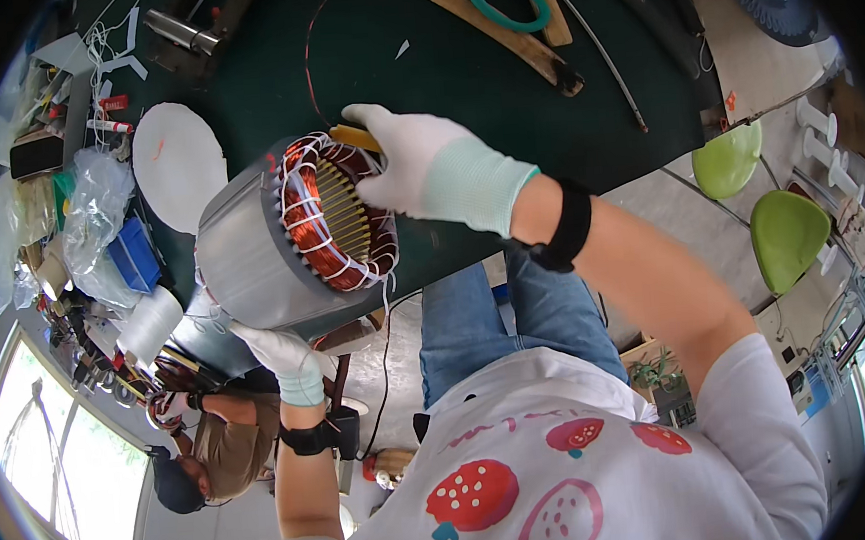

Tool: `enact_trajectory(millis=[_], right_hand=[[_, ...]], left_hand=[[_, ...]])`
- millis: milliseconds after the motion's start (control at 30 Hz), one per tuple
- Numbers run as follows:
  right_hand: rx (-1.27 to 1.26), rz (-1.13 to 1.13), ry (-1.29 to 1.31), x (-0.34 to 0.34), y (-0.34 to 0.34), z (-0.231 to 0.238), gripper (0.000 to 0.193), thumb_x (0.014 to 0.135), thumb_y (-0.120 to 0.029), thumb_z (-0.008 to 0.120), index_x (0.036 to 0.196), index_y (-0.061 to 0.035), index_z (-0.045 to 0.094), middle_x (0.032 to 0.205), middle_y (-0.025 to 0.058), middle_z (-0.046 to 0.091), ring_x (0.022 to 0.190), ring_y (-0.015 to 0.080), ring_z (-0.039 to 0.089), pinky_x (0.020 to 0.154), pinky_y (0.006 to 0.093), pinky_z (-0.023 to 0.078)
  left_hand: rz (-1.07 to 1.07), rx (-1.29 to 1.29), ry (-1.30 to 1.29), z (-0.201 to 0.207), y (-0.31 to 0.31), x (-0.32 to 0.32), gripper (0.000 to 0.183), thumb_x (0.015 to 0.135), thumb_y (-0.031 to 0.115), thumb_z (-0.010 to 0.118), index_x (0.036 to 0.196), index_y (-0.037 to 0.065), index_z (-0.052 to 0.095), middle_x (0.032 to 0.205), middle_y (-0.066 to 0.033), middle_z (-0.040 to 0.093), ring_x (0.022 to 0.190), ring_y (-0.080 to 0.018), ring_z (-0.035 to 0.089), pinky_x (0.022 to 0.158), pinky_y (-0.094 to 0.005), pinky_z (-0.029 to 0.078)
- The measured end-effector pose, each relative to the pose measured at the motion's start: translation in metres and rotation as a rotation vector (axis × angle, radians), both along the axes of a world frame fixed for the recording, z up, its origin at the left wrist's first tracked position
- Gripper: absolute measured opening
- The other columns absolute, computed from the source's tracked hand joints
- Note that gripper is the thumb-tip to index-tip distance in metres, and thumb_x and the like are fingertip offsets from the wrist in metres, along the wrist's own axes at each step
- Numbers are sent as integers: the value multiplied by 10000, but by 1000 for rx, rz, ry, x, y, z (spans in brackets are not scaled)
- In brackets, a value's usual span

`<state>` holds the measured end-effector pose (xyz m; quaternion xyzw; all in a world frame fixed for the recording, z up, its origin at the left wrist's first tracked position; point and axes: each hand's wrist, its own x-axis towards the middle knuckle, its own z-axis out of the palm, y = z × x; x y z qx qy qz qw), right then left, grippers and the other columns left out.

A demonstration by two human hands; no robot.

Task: Assembling and inspecting electric motor stators at a workbench.

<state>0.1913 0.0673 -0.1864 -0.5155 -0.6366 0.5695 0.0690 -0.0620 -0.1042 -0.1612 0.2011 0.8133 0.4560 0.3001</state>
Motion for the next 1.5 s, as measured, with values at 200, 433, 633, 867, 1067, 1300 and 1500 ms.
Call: enact_trajectory(millis=[200, 433, 633, 867, 1067, 1300, 1500], right_hand=[[211, 210, -92, 66, 71, -6, 336, 887, -321, 698, 973, 3, 673, 790, 186, 664, 732, 316, 678, 661, 411, 520], [471, -215, 54, 87, 33, 74, 231, 977, -239, 614, 1061, -23, 615, 821, 165, 661, 751, 331, 667, 676, 396, 510], [-86, 113, 7, 39, -47, 45, 273, 1009, -304, 514, 980, -51, 612, 832, 161, 694, 787, 373, 687, 694, 444, 551], [-245, 321, -118, 16, -30, 18, 327, 1006, -317, 492, 1049, -62, 691, 915, 162, 717, 908, 339, 704, 822, 451, 554], [-338, 376, -129, 8, -29, 17, 364, 1038, -363, 479, 1036, -39, 646, 900, 171, 707, 856, 346, 702, 786, 440, 550], [-361, 353, -142, 3, -38, 21, 330, 1031, -250, 480, 1014, -24, 720, 909, 185, 718, 863, 341, 716, 783, 417, 572], [-315, 388, -78, 4, -42, 17, 349, 1044, -298, 463, 988, -3, 642, 855, 183, 698, 851, 364, 699, 775, 440, 550]], left_hand=[[134, 54, -146, 0, 7, 9, 650, 1092, 501, 257, 1506, 13, 370, 1505, -103, 446, 1349, -246, 439, 1171, -381, 303], [7, 14, -204, 5, -11, -4, 686, 1082, 540, 245, 1523, 24, 343, 1532, -102, 407, 1383, -251, 397, 1191, -411, 264], [40, -42, -259, -2, -15, -2, 768, 1045, 638, 240, 1560, 69, 283, 1579, -105, 344, 1436, -279, 344, 1209, -461, 240], [-105, -11, -194, -10, -38, -17, 935, 943, 793, 258, 1595, 128, 174, 1628, -97, 244, 1488, -315, 253, 1230, -517, 203], [-150, -61, -214, -20, -56, -41, 979, 912, 828, 250, 1588, 123, 181, 1629, -98, 236, 1489, -301, 249, 1235, -505, 209], [-198, -84, -185, -37, -52, -49, 971, 917, 823, 238, 1587, 123, 178, 1624, -103, 246, 1480, -302, 267, 1231, -503, 221], [-254, -93, -178, -43, -51, -50, 964, 922, 819, 228, 1587, 123, 175, 1619, -107, 255, 1471, -303, 283, 1226, -501, 230]])
